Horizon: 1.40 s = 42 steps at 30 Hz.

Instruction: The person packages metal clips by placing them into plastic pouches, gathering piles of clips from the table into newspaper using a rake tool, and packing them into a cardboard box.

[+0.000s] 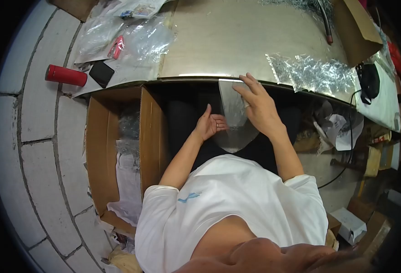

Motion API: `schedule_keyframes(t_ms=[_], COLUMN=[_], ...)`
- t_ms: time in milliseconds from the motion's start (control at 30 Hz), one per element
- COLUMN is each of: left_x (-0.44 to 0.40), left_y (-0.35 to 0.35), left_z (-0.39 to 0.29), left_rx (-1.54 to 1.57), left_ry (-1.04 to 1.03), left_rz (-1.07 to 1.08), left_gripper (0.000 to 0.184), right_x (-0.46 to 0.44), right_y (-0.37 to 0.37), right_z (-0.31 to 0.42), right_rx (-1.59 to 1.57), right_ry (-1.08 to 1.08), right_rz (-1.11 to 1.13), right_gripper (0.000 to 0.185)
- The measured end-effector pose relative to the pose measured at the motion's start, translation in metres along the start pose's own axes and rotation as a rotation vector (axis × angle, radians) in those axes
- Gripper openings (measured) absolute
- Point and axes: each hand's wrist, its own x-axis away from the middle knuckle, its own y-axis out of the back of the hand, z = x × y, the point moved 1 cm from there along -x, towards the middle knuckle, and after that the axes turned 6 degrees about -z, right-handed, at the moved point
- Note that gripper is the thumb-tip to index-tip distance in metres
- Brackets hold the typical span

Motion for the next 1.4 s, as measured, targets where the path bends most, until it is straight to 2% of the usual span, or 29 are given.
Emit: schedule_keyframes(t_ms=[33,100,133,200,300,367,433,467,500,533,567,600,667,767,800,833,900,967,1033,1100,1133,1167,1200,1267,1400], left_x=[-0.001,-0.004,-0.006,-0.006,-0.001,0.000,0.001,0.002,0.004,0.005,0.006,0.007,0.006,0.004,0.004,0.004,0.006,0.014,0.020,0.025,0.024,0.028,0.031,0.032,0.027], left_y=[0.000,-0.019,-0.025,-0.034,-0.044,-0.038,-0.030,-0.025,-0.026,-0.025,-0.024,-0.027,-0.033,-0.034,-0.034,-0.034,-0.034,-0.038,-0.043,-0.045,-0.044,-0.045,-0.056,-0.071,-0.093], left_z=[0.008,0.021,0.023,0.029,0.033,0.032,0.033,0.034,0.034,0.033,0.031,0.029,0.028,0.028,0.029,0.031,0.035,0.039,0.037,0.030,0.022,0.020,0.015,0.011,0.002], left_rx=[0.001,-0.078,-0.075,-0.046,-0.054,-0.057,-0.065,-0.140,-0.212,-0.212,-0.314,-0.415,-0.488,-0.621,-0.677,-0.674,-0.760,-0.686,-0.622,-0.682,-0.789,-0.792,-0.675,-0.523,-0.597], left_ry=[0.008,-0.033,-0.030,-0.015,-0.027,-0.019,-0.010,-0.040,-0.071,-0.068,-0.065,-0.064,-0.076,-0.069,-0.048,-0.049,0.095,0.096,0.103,-0.005,-0.035,-0.040,-0.062,-0.105,-0.169], left_rz=[-0.002,-0.177,-0.180,0.073,0.061,0.035,0.012,-0.027,-0.066,-0.071,-0.047,-0.021,-0.095,-0.202,-0.239,-0.242,-0.421,-0.371,-0.319,-0.251,-0.361,-0.361,-0.328,-0.281,-0.267], left_gripper=[0.087,0.095,0.095,0.096,0.096,0.093,0.090,0.080,0.071,0.071,0.059,0.049,0.043,0.037,0.034,0.034,0.032,0.035,0.040,0.050,0.051,0.051,0.053,0.057,0.057], right_x=[0.008,0.020,0.024,0.033,0.045,0.053,0.063,0.067,0.066,0.063,0.060,0.060,0.058,0.054,0.057,0.058,0.058,0.056,0.053,0.052,0.054,0.054,0.054,0.064,0.059], right_y=[0.004,0.013,0.016,0.015,0.007,-0.005,-0.026,-0.033,-0.035,-0.034,-0.033,-0.035,-0.036,-0.038,-0.044,-0.044,-0.042,-0.037,-0.026,-0.018,-0.017,-0.017,-0.019,-0.028,-0.037], right_z=[-0.003,-0.013,-0.014,-0.022,-0.030,-0.036,-0.037,-0.036,-0.030,-0.027,-0.023,-0.025,-0.032,-0.029,-0.029,-0.030,-0.033,-0.041,-0.046,-0.052,-0.055,-0.057,-0.058,-0.056,-0.053], right_rx=[0.000,-0.165,-0.181,-0.199,-0.226,-0.391,-0.381,-0.365,-0.297,-0.270,-0.244,-0.249,-0.402,-0.388,-0.165,-0.166,-0.146,-0.198,-0.272,-0.406,-0.438,-0.467,-0.465,-0.694,-0.599], right_ry=[-0.009,-0.115,-0.123,-0.150,-0.170,-0.271,-0.234,-0.202,-0.155,-0.191,-0.228,-0.228,-0.255,-0.235,-0.159,-0.159,-0.173,-0.242,-0.290,-0.379,-0.405,-0.424,-0.416,-0.394,-0.420], right_rz=[-0.001,0.043,0.024,0.079,0.136,0.167,0.158,0.256,0.444,0.572,0.703,0.709,0.308,0.281,0.628,0.631,0.576,0.377,0.282,0.302,0.314,0.326,0.320,0.226,0.361], right_gripper=[0.047,0.043,0.036,0.035,0.034,0.034,0.037,0.042,0.046,0.045,0.045,0.045,0.040,0.035,0.030,0.030,0.028,0.029,0.029,0.027,0.027,0.027,0.027,0.031,0.023])
